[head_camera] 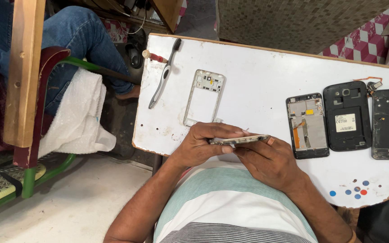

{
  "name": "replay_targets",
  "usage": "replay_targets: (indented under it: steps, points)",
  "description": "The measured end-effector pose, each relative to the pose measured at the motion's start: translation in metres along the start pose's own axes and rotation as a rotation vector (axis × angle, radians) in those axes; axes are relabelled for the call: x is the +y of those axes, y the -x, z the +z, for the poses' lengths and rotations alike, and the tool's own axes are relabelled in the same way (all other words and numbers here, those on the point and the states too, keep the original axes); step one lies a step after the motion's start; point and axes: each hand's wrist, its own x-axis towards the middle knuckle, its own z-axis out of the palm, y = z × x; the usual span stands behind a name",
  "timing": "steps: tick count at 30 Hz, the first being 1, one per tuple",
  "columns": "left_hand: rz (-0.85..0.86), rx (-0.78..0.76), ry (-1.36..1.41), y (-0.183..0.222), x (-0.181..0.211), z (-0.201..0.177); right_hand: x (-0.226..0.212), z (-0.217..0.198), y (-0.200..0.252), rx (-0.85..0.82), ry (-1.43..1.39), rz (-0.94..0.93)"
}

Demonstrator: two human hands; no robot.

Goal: The person uses a small screwdriver to remove screws from the internal frame of a disassembled smartphone. They then use a prying tool to detach a metal bracket from the device's chassis.

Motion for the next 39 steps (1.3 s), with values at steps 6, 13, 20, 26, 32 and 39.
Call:
replay_targets:
  steps: [6,13,20,26,32,39]
  points:
    - [0.008,-0.032,-0.044,0.0,0.011,0.008,0.004,0.002,0.008,0.013,0.033,0.04]
    - [-0.008,-0.033,-0.072,0.0,0.017,0.022,0.007,0.005,0.009,0.038,-0.011,0.083]
    - [-0.178,0.012,-0.248,-0.003,0.02,0.036,0.006,0.007,0.005,0.011,-0.029,0.126]
    - [-0.208,0.052,-0.239,-0.004,0.02,0.041,0.002,0.005,0.0,-0.006,-0.074,0.153]
    - [-0.196,0.063,-0.139,-0.004,0.018,0.039,-0.001,0.004,-0.004,0.006,-0.09,0.158]
    - [-0.263,0.12,0.167,0.001,0.011,0.027,0.0,-0.003,0.012,0.178,-0.084,0.268]
